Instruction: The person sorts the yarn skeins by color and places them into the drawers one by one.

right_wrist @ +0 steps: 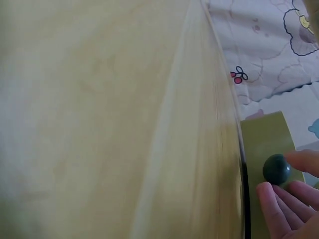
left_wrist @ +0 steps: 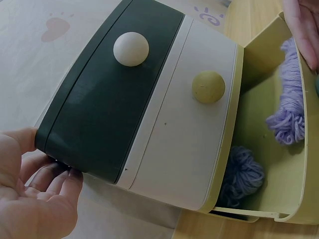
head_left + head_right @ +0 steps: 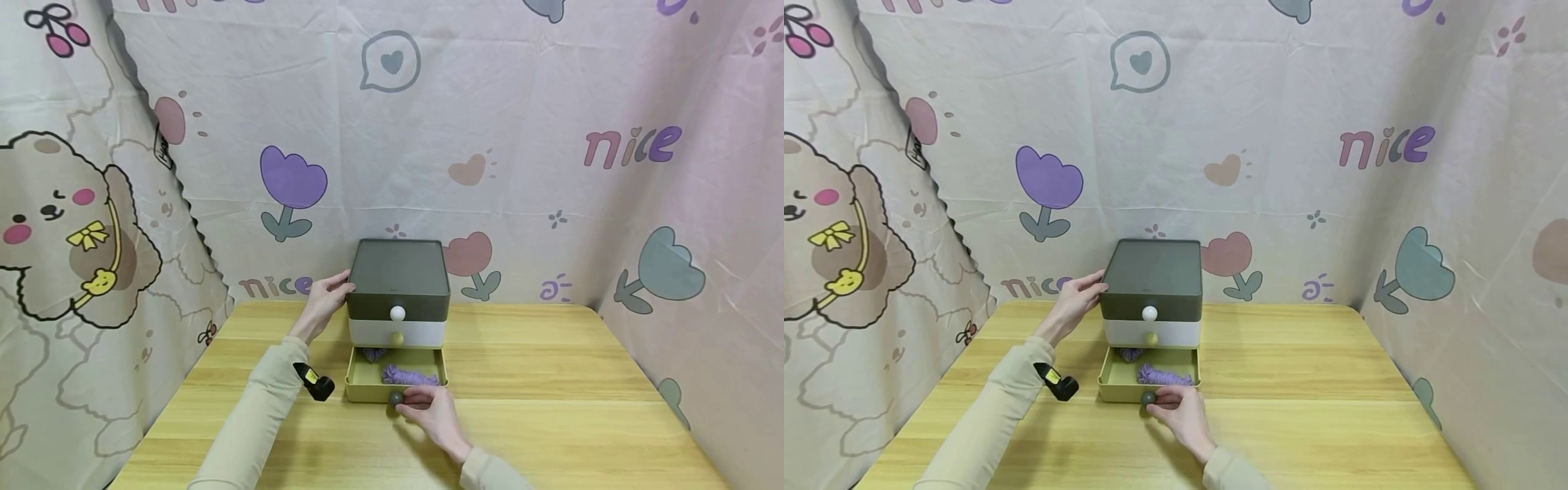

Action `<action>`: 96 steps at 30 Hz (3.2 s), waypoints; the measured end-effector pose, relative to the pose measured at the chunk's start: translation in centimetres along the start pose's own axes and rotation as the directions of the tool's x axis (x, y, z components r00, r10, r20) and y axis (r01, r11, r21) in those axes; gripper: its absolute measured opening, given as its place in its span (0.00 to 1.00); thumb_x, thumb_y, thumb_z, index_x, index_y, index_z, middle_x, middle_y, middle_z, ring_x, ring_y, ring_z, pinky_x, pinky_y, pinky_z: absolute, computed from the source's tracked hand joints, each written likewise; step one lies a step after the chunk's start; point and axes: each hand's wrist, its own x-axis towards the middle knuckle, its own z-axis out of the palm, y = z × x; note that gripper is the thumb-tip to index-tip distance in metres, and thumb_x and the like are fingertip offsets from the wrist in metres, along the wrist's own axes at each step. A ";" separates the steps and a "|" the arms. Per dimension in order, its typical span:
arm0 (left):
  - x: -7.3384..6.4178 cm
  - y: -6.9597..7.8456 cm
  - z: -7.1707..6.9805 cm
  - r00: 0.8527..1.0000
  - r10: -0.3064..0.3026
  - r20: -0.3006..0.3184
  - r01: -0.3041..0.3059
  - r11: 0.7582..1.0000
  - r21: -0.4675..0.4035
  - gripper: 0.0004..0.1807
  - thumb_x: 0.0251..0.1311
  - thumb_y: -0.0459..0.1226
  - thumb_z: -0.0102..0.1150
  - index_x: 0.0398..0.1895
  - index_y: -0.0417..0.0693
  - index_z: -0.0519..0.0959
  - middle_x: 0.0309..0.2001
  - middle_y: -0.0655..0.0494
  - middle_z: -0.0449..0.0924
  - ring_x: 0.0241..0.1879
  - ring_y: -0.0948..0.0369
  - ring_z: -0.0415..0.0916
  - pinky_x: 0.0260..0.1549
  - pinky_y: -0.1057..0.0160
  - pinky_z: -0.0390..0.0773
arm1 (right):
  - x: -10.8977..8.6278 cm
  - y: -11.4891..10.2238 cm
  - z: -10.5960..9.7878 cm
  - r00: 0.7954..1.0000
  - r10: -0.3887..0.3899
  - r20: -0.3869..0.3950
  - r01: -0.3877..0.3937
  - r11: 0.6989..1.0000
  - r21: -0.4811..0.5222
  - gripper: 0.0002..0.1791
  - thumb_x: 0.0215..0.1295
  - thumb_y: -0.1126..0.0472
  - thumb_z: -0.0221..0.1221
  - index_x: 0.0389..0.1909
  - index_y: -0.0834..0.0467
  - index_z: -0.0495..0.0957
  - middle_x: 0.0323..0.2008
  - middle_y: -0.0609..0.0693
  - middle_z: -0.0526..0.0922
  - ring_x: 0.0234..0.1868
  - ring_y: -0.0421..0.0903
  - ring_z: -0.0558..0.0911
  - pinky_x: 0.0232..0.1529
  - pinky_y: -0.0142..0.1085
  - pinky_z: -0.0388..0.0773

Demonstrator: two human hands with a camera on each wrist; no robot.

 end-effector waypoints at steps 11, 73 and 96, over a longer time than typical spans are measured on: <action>0.0 0.0 0.0 1.000 -0.002 0.001 0.002 1.000 0.012 0.31 0.70 0.31 0.52 0.75 0.40 0.62 0.79 0.47 0.57 0.41 0.75 0.69 0.72 0.53 0.64 | 0.1 0.3 0.7 0.997 -0.027 -0.071 0.020 0.995 -0.102 0.16 0.50 0.69 0.73 0.39 0.71 0.84 0.34 0.65 0.89 0.32 0.41 0.88 0.35 0.23 0.83; -0.2 0.1 0.0 1.000 -0.007 0.002 0.007 1.000 0.013 0.30 0.71 0.31 0.52 0.75 0.41 0.62 0.79 0.48 0.56 0.43 0.71 0.69 0.73 0.52 0.63 | 6.3 1.5 0.5 0.976 -0.069 -0.205 0.021 0.973 -0.228 0.12 0.51 0.64 0.73 0.37 0.65 0.87 0.31 0.58 0.90 0.32 0.46 0.89 0.35 0.27 0.83; -0.2 -0.7 0.1 0.998 0.056 0.019 -0.057 0.997 0.052 0.30 0.76 0.37 0.47 0.77 0.40 0.58 0.80 0.45 0.53 0.77 0.51 0.56 0.75 0.50 0.59 | 6.0 1.5 -1.2 0.984 -0.095 -0.149 0.059 0.971 -0.231 0.10 0.57 0.62 0.71 0.37 0.65 0.87 0.33 0.58 0.90 0.32 0.42 0.88 0.35 0.28 0.83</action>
